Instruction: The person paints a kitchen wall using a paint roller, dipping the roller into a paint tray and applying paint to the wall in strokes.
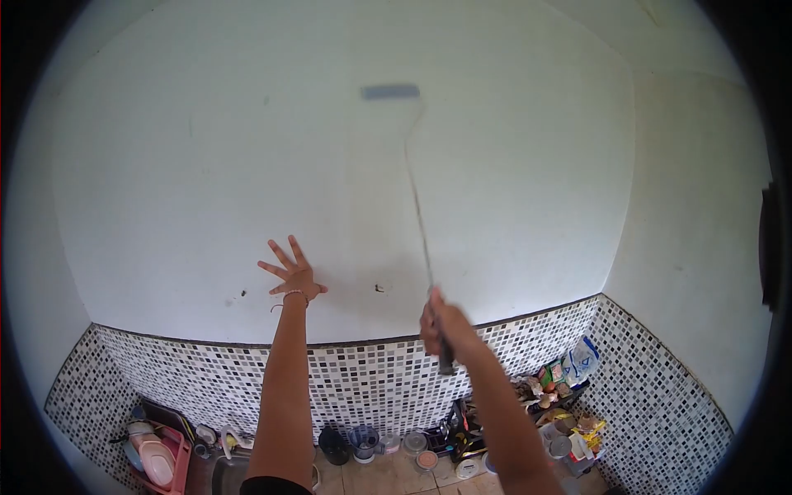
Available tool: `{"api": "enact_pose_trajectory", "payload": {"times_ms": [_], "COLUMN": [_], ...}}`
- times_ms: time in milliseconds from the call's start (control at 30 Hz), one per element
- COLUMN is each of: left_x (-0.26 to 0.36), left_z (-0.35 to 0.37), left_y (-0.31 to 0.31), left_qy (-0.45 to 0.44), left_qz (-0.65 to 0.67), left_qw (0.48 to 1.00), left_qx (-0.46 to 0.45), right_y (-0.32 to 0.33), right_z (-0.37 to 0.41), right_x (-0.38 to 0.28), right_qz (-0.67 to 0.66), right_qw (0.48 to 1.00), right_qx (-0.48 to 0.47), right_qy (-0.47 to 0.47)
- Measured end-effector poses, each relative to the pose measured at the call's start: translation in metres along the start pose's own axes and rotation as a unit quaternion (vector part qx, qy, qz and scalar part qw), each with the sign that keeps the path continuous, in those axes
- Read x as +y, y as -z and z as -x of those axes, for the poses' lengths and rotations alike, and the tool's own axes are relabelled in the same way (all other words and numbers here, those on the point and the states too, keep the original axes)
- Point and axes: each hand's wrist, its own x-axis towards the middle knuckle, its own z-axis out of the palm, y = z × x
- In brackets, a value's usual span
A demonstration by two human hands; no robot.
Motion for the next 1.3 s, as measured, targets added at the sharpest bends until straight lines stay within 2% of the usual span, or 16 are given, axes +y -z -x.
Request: {"api": "enact_pose_trajectory", "payload": {"times_ms": [133,233,433,567,633,667,700,800,933,1000,1033,1067,1100,1200,1267,1300], "left_x": [0.0,0.001,0.004,0.005,0.004,0.004,0.005,0.005,0.005,0.001,0.001,0.001,0.003,0.004,0.0,0.0], "left_z": [-0.001,-0.002,0.0,-0.002,-0.001,-0.001,-0.001,-0.001,-0.004,-0.008,-0.007,-0.005,-0.005,-0.001,-0.004,-0.006], "left_y": [-0.003,-0.004,0.0,-0.004,-0.004,-0.004,-0.004,-0.006,-0.008,-0.011,-0.013,-0.012,-0.01,-0.004,-0.008,-0.009], "left_qy": [-0.001,-0.002,0.0,0.003,0.007,0.004,0.002,0.003,0.0,-0.014,-0.013,-0.011,-0.009,-0.004,-0.009,-0.013], "left_qz": [0.01,0.017,0.018,0.023,0.028,0.029,0.032,0.024,0.023,0.031,0.029,0.028,0.028,0.01,0.008,0.01], "left_qw": [1.0,1.0,1.0,1.0,1.0,1.0,0.999,1.0,1.0,0.999,0.999,0.999,0.999,1.0,1.0,1.0], "left_qx": [0.005,0.005,-0.002,0.005,0.004,0.005,0.006,0.011,0.009,0.013,0.012,0.013,0.016,0.008,0.008,0.01], "right_y": [0.028,0.039,0.056,0.054,0.038,0.04,0.034,0.028,0.037,0.042,0.058,0.065,0.049,0.047,0.052,0.047], "right_z": [-0.023,-0.01,0.037,0.03,0.007,-0.013,-0.024,-0.061,-0.07,-0.037,-0.021,0.001,0.03,0.052,0.032,0.017], "right_x": [0.146,0.237,0.363,0.363,0.309,0.302,0.265,0.192,0.223,0.285,0.341,0.385,0.389,0.381,0.342,0.304], "right_qz": [0.043,0.084,0.12,0.142,0.204,0.168,0.22,0.166,0.199,0.206,0.211,0.247,0.18,0.179,0.155,0.229], "right_qw": [0.999,0.994,0.982,0.981,0.966,0.971,0.961,0.975,0.965,0.964,0.966,0.958,0.966,0.97,0.972,0.957], "right_qx": [0.003,0.061,0.143,0.129,0.156,0.167,0.161,0.144,0.157,0.163,0.143,0.14,0.182,0.156,0.142,0.161], "right_qy": [0.0,0.012,0.03,0.006,0.026,0.004,0.049,0.029,0.072,0.029,-0.035,-0.033,-0.032,-0.051,-0.106,-0.072]}}
